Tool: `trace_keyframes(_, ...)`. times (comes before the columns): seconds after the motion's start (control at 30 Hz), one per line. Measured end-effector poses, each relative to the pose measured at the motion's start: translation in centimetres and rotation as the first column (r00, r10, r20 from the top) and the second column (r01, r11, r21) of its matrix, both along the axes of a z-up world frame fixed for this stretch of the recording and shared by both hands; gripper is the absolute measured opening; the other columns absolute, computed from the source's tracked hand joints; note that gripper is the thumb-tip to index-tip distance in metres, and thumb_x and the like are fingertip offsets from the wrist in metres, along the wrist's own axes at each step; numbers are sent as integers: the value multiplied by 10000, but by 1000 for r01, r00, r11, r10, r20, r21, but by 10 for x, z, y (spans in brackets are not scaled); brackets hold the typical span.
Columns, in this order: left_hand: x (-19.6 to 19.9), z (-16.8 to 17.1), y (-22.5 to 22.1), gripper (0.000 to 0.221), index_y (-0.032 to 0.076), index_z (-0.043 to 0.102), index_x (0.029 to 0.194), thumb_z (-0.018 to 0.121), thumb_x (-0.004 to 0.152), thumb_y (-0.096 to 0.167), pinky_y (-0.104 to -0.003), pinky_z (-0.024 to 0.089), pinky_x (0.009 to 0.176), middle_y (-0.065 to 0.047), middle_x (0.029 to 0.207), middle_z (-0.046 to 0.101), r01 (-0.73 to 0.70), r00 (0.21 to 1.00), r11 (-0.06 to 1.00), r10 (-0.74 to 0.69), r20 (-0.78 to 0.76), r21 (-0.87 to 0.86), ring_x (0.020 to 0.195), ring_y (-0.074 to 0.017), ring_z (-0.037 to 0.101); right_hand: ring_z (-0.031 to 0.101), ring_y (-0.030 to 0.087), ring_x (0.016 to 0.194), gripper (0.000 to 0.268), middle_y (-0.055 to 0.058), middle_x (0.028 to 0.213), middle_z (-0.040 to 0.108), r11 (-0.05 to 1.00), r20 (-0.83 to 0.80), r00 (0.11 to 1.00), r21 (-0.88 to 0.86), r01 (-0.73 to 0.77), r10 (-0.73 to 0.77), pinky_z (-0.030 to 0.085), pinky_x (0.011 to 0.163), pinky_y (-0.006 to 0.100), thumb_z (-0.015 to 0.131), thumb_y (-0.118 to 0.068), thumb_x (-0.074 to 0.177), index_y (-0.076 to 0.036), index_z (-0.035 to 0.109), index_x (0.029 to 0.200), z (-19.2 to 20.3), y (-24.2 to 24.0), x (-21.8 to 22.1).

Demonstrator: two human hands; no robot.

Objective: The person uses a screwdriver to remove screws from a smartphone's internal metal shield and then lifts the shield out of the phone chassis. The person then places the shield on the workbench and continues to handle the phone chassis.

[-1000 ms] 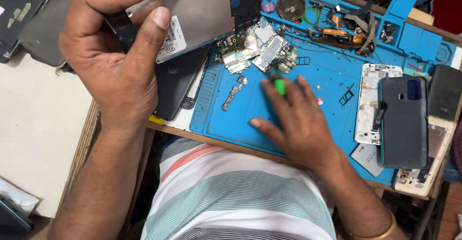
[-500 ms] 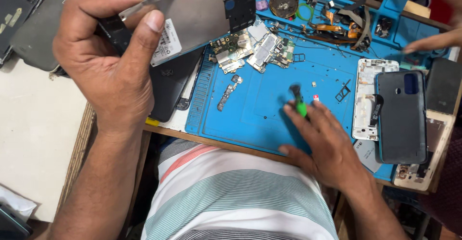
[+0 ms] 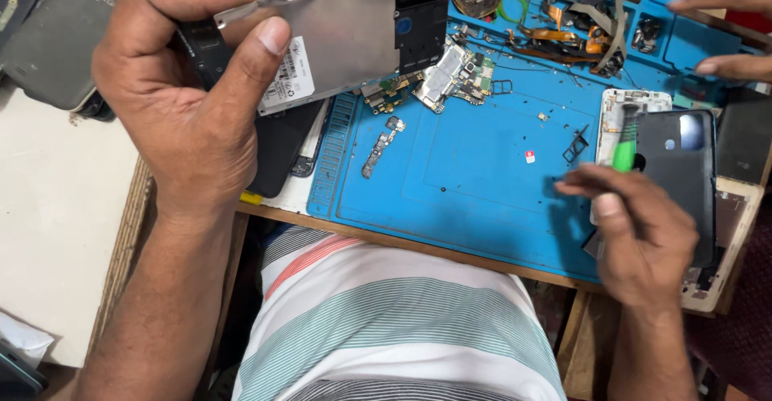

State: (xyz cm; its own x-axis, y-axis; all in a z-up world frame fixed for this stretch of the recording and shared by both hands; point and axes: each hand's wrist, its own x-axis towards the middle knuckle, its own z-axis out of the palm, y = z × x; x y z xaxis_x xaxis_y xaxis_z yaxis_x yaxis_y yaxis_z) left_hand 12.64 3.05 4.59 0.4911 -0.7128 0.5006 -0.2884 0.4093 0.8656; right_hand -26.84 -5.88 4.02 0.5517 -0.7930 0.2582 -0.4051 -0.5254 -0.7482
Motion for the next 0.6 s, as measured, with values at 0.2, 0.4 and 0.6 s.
trace_keyframes(0.2, -6, 5, -3, 192, 19, 641, 1127, 821, 1070, 51, -214, 524, 905, -59, 1111, 689, 41, 998, 999, -40, -46, 15, 963, -83, 629, 754, 261, 1005, 338, 179, 1135, 715, 922, 68, 986, 370, 115, -150, 631, 735, 324, 514, -201, 1100, 66, 611, 1282, 2, 1, -18)
trace_keyframes(0.4, -8, 3, -5, 192, 12, 658, 1125, 834, 1056, 45, -220, 515, 905, -67, 1134, 683, 32, 999, 998, -34, 35, 61, 1004, -93, 650, 719, 245, 1006, 355, 171, 1125, 711, 871, 103, 995, 488, -53, 2, 632, 870, 361, 544, -180, 1068, 70, 608, 1311, -10, -19, 2)
trace_keyframes(0.6, -4, 4, -5, 184, 44, 667, 1130, 823, 1037, 71, -235, 589, 940, -42, 1153, 684, 54, 998, 997, -55, 3, 59, 1011, -91, 680, 724, 246, 1044, 307, 151, 1138, 692, 839, 345, 934, 532, -116, -89, 627, 962, 410, 544, -186, 1134, 52, 604, 1317, -8, -39, 17)
